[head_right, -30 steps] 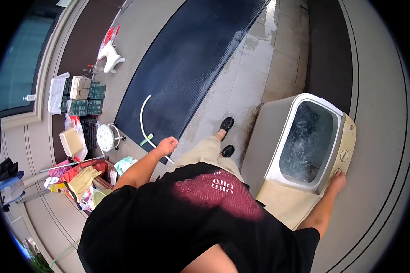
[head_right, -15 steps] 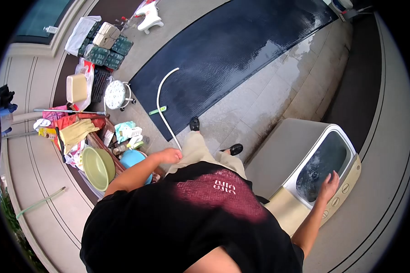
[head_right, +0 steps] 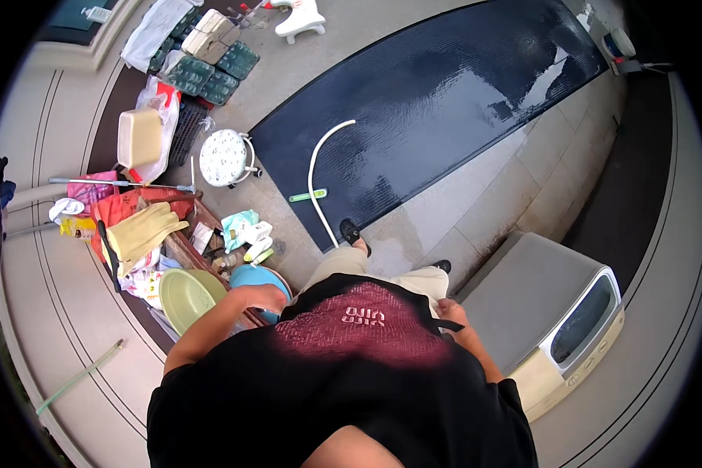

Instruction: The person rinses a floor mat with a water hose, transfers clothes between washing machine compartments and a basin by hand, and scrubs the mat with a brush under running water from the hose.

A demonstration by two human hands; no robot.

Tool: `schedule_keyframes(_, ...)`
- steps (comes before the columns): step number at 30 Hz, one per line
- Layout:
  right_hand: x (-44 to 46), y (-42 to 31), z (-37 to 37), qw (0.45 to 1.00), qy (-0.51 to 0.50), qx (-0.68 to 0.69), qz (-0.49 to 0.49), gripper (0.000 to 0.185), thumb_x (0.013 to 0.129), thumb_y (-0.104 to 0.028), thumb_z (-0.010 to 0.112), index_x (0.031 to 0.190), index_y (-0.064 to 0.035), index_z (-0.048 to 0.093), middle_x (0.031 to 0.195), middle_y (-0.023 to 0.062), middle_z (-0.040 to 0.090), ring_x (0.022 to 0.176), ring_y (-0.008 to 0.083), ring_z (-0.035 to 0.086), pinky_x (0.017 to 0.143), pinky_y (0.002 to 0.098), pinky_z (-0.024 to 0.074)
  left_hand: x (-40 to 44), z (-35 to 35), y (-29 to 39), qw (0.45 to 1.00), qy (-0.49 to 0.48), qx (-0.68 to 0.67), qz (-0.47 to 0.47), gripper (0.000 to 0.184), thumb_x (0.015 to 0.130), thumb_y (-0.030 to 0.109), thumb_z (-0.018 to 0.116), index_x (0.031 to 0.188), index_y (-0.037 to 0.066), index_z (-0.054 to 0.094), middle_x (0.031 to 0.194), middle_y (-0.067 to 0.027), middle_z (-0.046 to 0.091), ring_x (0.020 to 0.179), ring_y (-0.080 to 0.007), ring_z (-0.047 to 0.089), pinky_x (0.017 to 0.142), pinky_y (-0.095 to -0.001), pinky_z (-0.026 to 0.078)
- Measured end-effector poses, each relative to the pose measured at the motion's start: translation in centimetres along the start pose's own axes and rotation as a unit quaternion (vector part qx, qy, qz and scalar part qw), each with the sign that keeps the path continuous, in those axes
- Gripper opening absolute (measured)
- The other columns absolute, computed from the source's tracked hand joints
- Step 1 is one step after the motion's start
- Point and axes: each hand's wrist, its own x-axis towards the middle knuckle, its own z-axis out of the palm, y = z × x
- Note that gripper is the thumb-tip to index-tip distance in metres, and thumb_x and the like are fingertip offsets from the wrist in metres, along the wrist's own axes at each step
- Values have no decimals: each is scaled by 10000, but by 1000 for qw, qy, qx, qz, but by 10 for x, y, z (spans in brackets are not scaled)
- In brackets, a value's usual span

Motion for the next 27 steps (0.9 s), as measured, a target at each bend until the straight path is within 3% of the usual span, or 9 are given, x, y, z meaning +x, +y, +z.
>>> schedule_keyframes(2,34,0,12,993,77,-66,-53,262,821,-208,644,1006,-23,654,805,111,683,783,247,660,743,333,508,-11,-15,-26,999,14,-28,-19,208,713,146,574,862,34,667,840,-179,658,832,-337,632,716,-395,488)
schedule_keyframes(5,59,7,0,969,34,243,17,270,820,-213,654,990,-4,654,795,21,656,736,158,616,702,290,492,36,-15,-81,970,134,12,203,216,710,139,567,882,59,669,889,-163,660,858,-339,631,696,-410,475)
schedule_keyframes(7,59,2,-10,869,-166,460,78,263,804,-175,668,1008,-10,656,826,-22,626,737,121,580,693,263,481,33,-47,-77,983,82,60,155,213,713,142,571,881,56,669,894,-170,656,863,-341,630,697,-413,475)
schedule_keyframes(11,18,-112,-18,946,-26,309,96,306,808,-98,647,1094,10,628,915,43,641,815,133,594,737,263,483,3,-115,-64,996,34,51,70,206,709,146,614,893,65,657,878,-173,645,834,-302,624,692,-394,468)
schedule_keyframes(14,89,-128,-32,881,-195,417,109,370,834,-85,600,1196,-10,586,1009,78,633,833,155,614,834,286,502,4,-153,-93,996,73,2,46,252,714,141,635,956,69,631,895,-164,641,847,-267,619,718,-375,468)
schedule_keyframes(18,134,-255,-102,880,-191,397,177,274,786,-146,631,1032,-28,649,878,46,612,773,128,591,750,296,515,-31,-186,-121,969,197,-149,13,331,733,152,665,1040,54,587,933,-135,637,920,-243,613,801,-345,472)
schedule_keyframes(22,175,-283,-101,903,-336,218,153,143,769,-105,646,885,-24,667,841,45,609,750,120,590,663,294,530,-54,-247,-140,980,155,-125,18,323,738,137,674,1036,46,588,925,-103,641,926,-226,606,820,-336,469)
schedule_keyframes(24,184,-311,-101,907,-345,174,166,448,756,-398,665,1022,-38,670,878,144,659,813,280,667,764,385,567,-77,-287,-125,979,118,-168,-13,309,744,129,664,1031,42,589,890,-59,623,873,-184,594,782,-310,470)
schedule_keyframes(27,194,-332,-86,895,-342,217,188,517,763,-456,649,1045,-23,663,890,155,660,824,301,667,773,400,567,-86,-349,-156,974,91,-206,-25,190,766,65,618,954,41,608,820,22,583,768,-99,556,694,-244,442)
